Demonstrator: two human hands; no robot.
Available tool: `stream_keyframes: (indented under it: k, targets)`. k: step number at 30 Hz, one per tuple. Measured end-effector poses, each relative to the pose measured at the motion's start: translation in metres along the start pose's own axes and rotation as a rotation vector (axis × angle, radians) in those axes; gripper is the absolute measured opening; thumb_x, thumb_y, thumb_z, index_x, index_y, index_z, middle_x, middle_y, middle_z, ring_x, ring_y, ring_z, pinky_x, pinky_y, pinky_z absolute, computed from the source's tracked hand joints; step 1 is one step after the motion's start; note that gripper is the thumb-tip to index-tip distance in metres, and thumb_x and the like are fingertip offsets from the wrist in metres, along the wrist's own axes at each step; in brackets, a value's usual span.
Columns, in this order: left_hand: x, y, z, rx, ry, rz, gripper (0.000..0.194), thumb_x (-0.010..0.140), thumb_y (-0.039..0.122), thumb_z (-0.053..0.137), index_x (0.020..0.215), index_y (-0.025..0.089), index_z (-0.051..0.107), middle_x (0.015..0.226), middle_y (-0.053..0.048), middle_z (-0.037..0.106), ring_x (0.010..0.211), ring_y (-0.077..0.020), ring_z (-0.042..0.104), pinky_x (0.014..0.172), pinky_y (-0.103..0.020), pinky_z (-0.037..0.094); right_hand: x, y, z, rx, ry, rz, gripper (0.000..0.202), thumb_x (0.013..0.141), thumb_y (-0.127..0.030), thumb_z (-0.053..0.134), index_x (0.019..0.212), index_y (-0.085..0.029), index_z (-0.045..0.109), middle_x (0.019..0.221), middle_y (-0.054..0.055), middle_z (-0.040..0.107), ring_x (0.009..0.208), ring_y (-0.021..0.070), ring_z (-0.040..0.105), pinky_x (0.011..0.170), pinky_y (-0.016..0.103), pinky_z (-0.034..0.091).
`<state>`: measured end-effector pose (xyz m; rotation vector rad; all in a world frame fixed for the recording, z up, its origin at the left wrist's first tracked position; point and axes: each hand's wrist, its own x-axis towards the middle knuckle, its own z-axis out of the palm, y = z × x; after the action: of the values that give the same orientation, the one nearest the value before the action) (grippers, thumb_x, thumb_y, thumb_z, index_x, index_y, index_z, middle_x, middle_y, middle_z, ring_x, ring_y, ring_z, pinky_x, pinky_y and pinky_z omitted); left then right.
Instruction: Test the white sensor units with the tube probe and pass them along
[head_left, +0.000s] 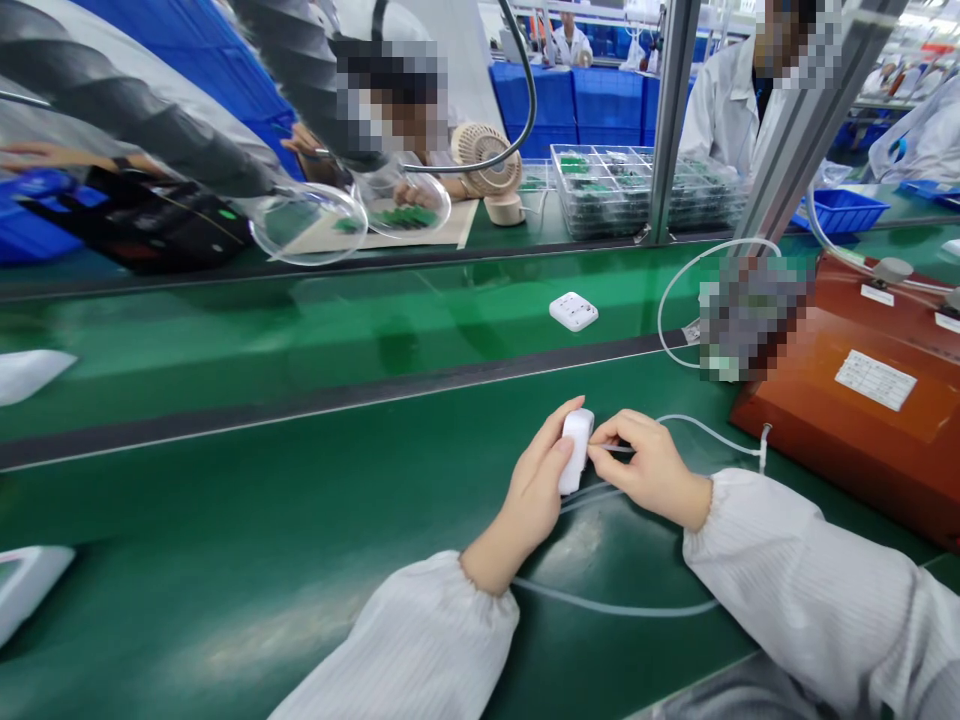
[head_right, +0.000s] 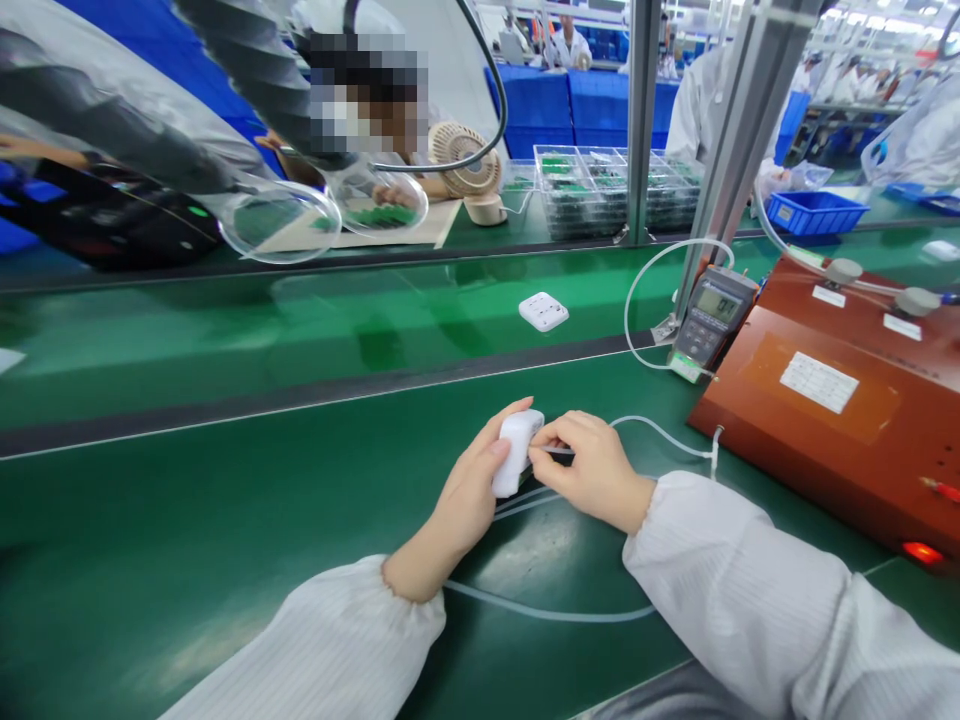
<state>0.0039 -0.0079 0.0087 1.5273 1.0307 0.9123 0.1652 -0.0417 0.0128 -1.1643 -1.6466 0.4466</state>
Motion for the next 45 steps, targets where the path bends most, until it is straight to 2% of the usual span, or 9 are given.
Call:
stream_keyframes:
  k: [4,6,10,13,17,22,29,36,45]
  targets:
    - [0.004,0.001,0.0,-0.236,0.09,-0.108,0.059,0.083,0.056,0.061,0.13,0.019,0.054,0.109,-0.008,0.064,0.085,-0.0199,0.062,0.076,-0.032,0.052,-0.001,-0.001,-0.003,-0.066,0.093,-0.043,0.005,0.089,-0.022,0.06,0.084,-0.02,0.061,0.082,0.003,0.065,0.082,0.0177,0.059,0.077,0.032,0.047]
    - [0.007,0.001,-0.001,-0.384,0.162,-0.154,0.063,0.08,0.054,0.067,0.131,0.021,0.049,0.104,-0.005,0.061,0.08,-0.0176,0.062,0.071,-0.03,0.053,-0.003,-0.001,-0.004,-0.023,0.072,-0.001,0.006,0.091,-0.025,0.059,0.093,-0.02,0.06,0.081,0.002,0.064,0.078,0.0168,0.058,0.073,0.031,0.047]
    - [0.011,-0.001,-0.001,-0.456,0.216,-0.204,0.081,0.07,0.051,0.081,0.135,0.023,0.041,0.107,-0.004,0.057,0.078,-0.015,0.061,0.068,-0.027,0.052,-0.007,0.002,-0.001,0.148,-0.318,0.229,0.056,0.089,-0.028,0.065,0.139,-0.019,0.042,0.076,-0.004,0.061,0.057,0.0097,0.054,0.057,0.022,0.043]
    - [0.011,-0.002,-0.003,-0.4,0.065,-0.201,0.084,0.065,0.053,0.085,0.131,0.02,0.044,0.106,-0.005,0.059,0.078,-0.0142,0.06,0.067,-0.025,0.05,-0.007,0.004,-0.001,0.142,-0.438,0.293,0.084,0.086,-0.026,0.069,0.154,-0.018,0.021,0.082,-0.003,0.062,0.058,0.0091,0.055,0.057,0.022,0.043]
    - [0.011,0.0,-0.012,-0.358,-0.144,-0.201,0.069,0.08,0.058,0.072,0.13,0.021,0.043,0.1,-0.004,0.063,0.081,-0.0165,0.062,0.068,-0.027,0.053,-0.007,0.006,-0.001,0.184,-0.414,0.263,0.081,0.091,-0.025,0.061,0.156,-0.016,0.015,0.082,-0.002,0.061,0.061,0.0103,0.055,0.057,0.022,0.043]
    - [0.013,0.005,-0.024,-0.376,-0.354,-0.268,0.073,0.081,0.04,0.076,0.138,0.021,0.035,0.095,-0.005,0.069,0.069,-0.0165,0.068,0.063,-0.028,0.056,-0.007,0.008,-0.001,0.171,-0.299,0.279,0.071,0.091,-0.021,0.053,0.155,-0.015,0.021,0.088,0.002,0.064,0.065,0.0125,0.057,0.061,0.025,0.045]
    - [0.011,0.005,-0.02,-0.401,-0.352,-0.215,0.07,0.082,0.034,0.077,0.138,0.018,0.037,0.088,-0.004,0.071,0.063,-0.0146,0.068,0.061,-0.026,0.057,-0.004,0.006,-0.001,0.183,-0.254,0.348,0.064,0.09,-0.018,0.054,0.15,-0.019,0.031,0.085,0.001,0.065,0.065,0.0136,0.058,0.061,0.026,0.047]
    - [0.011,0.001,-0.022,-0.437,-0.34,-0.244,0.106,0.081,0.03,0.077,0.156,0.032,0.003,0.095,-0.003,0.069,0.062,-0.0162,0.07,0.058,-0.026,0.057,-0.003,0.006,-0.002,0.229,-0.276,0.403,0.061,0.091,-0.018,0.054,0.149,-0.022,0.035,0.077,-0.002,0.062,0.064,0.0131,0.059,0.059,0.024,0.046]
    - [0.011,0.002,-0.022,-0.423,-0.342,-0.244,0.1,0.081,0.032,0.077,0.154,0.027,0.009,0.092,-0.003,0.069,0.064,-0.0169,0.07,0.061,-0.027,0.057,-0.002,0.006,-0.002,0.243,-0.278,0.402,0.061,0.091,-0.018,0.055,0.148,-0.022,0.036,0.077,-0.003,0.061,0.061,0.0114,0.056,0.057,0.023,0.043]
